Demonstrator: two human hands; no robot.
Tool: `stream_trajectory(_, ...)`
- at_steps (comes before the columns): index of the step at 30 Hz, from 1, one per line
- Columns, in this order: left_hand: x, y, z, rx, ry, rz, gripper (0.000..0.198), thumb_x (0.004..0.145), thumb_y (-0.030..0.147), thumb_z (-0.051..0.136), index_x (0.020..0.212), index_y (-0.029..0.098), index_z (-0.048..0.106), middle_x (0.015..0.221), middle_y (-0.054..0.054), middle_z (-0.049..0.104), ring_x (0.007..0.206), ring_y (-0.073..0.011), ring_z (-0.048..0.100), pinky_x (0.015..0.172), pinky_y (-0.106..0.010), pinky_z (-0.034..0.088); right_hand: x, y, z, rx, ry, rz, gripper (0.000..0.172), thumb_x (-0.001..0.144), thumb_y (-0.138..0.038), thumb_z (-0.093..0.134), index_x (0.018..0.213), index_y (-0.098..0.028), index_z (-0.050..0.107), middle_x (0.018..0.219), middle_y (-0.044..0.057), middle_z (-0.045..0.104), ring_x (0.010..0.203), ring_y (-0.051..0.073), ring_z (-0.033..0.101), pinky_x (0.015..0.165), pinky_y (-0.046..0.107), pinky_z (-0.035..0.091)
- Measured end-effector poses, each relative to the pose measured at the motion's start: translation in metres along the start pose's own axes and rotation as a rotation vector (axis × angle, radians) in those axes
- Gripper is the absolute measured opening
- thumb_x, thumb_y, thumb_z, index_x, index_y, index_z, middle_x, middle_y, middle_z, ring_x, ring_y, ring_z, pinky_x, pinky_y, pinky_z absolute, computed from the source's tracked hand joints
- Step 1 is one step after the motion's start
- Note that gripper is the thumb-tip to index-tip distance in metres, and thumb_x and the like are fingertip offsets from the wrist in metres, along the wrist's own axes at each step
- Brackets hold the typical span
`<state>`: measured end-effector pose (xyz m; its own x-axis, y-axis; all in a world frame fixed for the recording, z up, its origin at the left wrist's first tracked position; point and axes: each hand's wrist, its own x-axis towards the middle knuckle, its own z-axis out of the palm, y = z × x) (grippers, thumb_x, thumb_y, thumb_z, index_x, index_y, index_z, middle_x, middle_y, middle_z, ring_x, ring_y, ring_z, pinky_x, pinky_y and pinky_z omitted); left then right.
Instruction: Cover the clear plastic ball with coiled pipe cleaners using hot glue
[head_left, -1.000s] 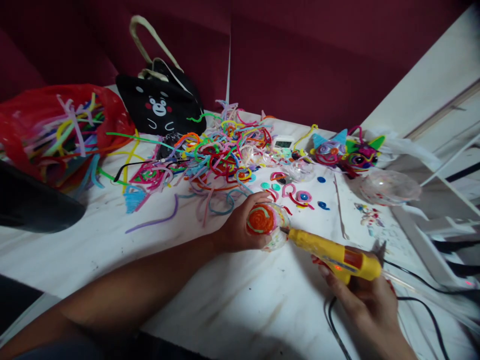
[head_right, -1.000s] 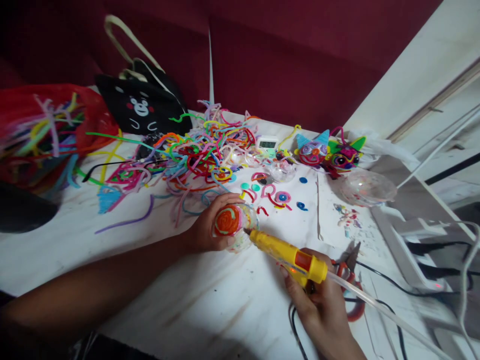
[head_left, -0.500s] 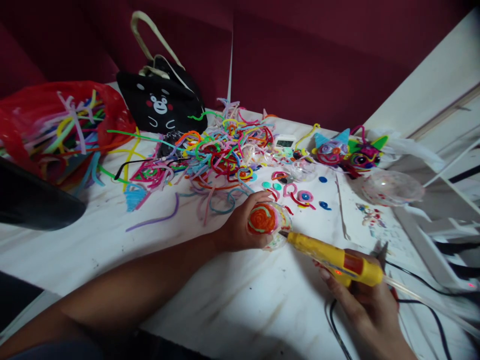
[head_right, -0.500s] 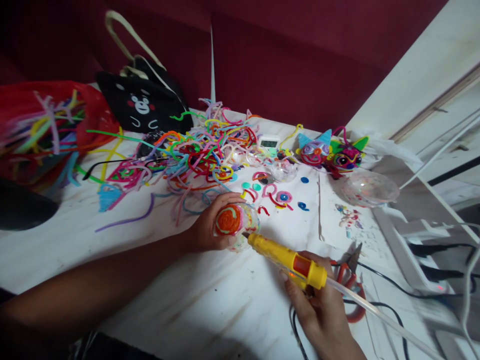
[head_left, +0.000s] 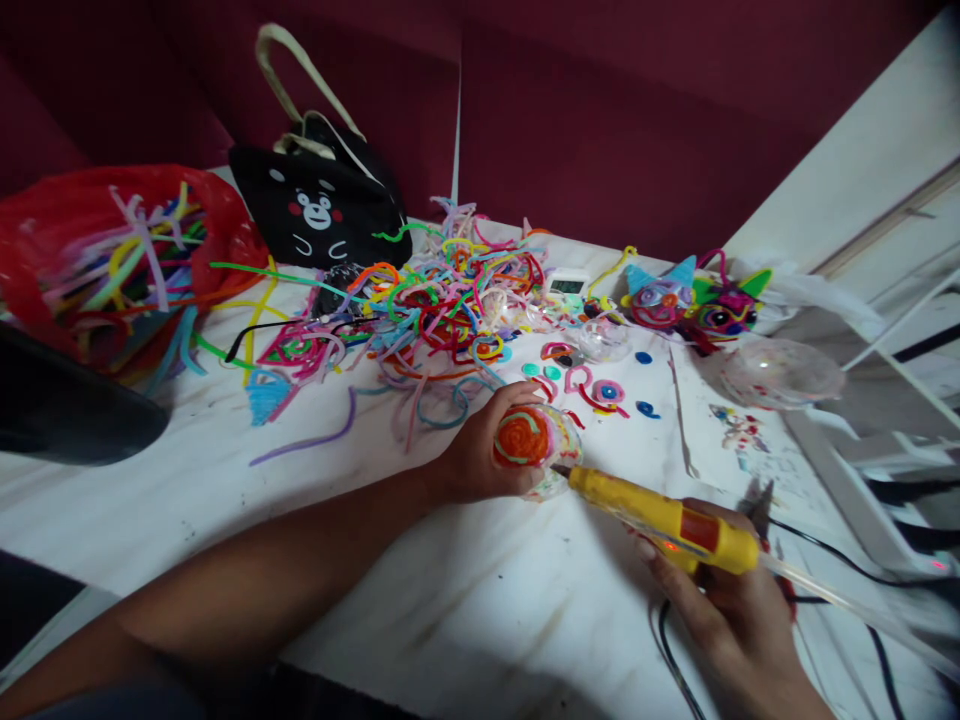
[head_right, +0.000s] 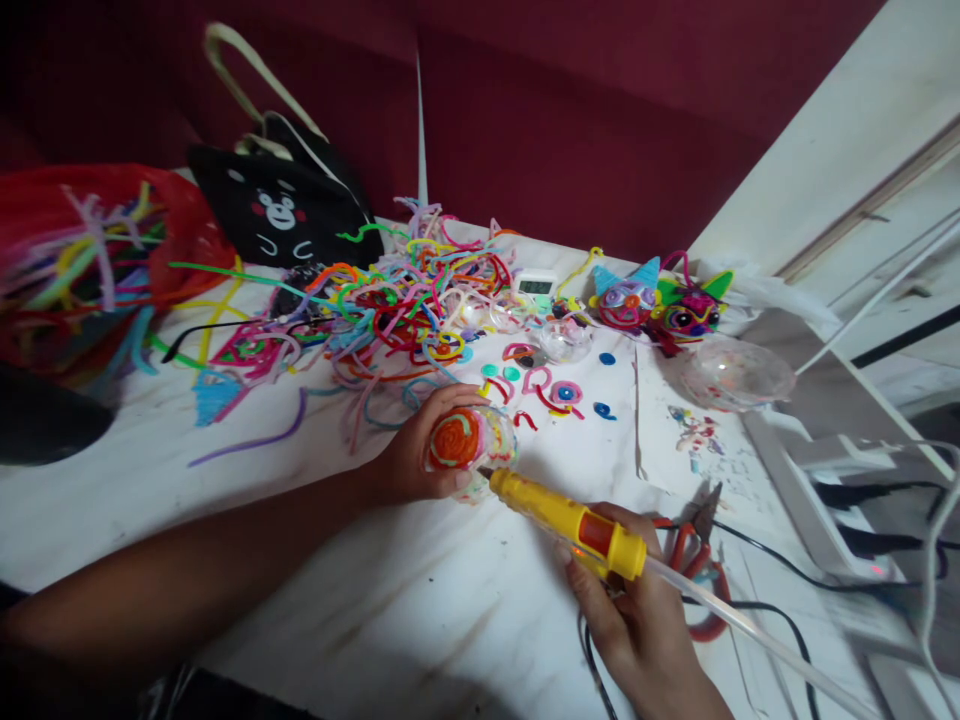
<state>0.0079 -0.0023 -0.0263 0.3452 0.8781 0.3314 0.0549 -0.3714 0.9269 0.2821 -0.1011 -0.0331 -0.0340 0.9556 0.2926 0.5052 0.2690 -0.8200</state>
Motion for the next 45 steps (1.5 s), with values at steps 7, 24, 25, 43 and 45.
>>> stream_trajectory(7,-0.0009,-0.0027,0.0006,0.000,0.003,0.003,0.085,0.059,0.029,0.076,0.135,0.020,0.039,0.137,-0.015,0.052,0.127,-0.0339,0.051,0.106,-0.047,0.042,0.0024,0.0007,-0.0024,-0.089,-0.037,-0.127,0.031,0.087,-0.022,0.066,0.116,-0.026,0.057,0.108,0.007,0.060,0.088,0.019,0.067,0.068,0.022,0.059)
stream_trajectory(24,-0.0006,0.0000,-0.0014,-0.005,-0.016,-0.034,0.083,0.059,0.033,0.077,0.132,0.017,0.041,0.137,-0.017,0.051,0.131,-0.0362,0.047,0.107,-0.047,0.041,0.0016,-0.0051,0.0004,-0.126,-0.006,-0.162,0.023,0.088,-0.022,0.064,0.110,-0.025,0.059,0.106,0.005,0.058,0.084,0.017,0.064,0.064,0.020,0.057)
stream_trajectory(25,-0.0006,0.0004,-0.0015,0.000,-0.017,-0.034,0.082,0.059,0.033,0.077,0.131,0.017,0.042,0.137,-0.018,0.051,0.132,-0.0366,0.046,0.107,-0.047,0.040,0.0007,-0.0047,0.0005,-0.131,-0.010,-0.156,0.022,0.089,-0.021,0.063,0.110,-0.026,0.059,0.108,0.005,0.058,0.086,0.017,0.064,0.066,0.021,0.057)
stream_trajectory(43,0.0000,0.0017,-0.0012,0.003,-0.015,-0.053,0.083,0.059,0.033,0.076,0.133,0.017,0.043,0.137,-0.016,0.051,0.135,-0.0368,0.043,0.108,-0.047,0.040,0.0005,0.0025,0.0013,-0.100,0.035,-0.084,0.032,0.087,-0.027,0.066,0.116,-0.025,0.052,0.102,0.007,0.060,0.083,0.020,0.066,0.067,0.028,0.059)
stream_trajectory(45,0.0002,0.0017,-0.0011,0.001,-0.016,-0.044,0.084,0.059,0.033,0.076,0.134,0.017,0.042,0.137,-0.017,0.051,0.134,-0.0364,0.045,0.109,-0.047,0.039,-0.0002,0.0026,0.0020,-0.088,0.049,-0.057,0.033,0.087,-0.029,0.067,0.116,-0.024,0.052,0.103,0.008,0.061,0.084,0.021,0.067,0.067,0.030,0.059)
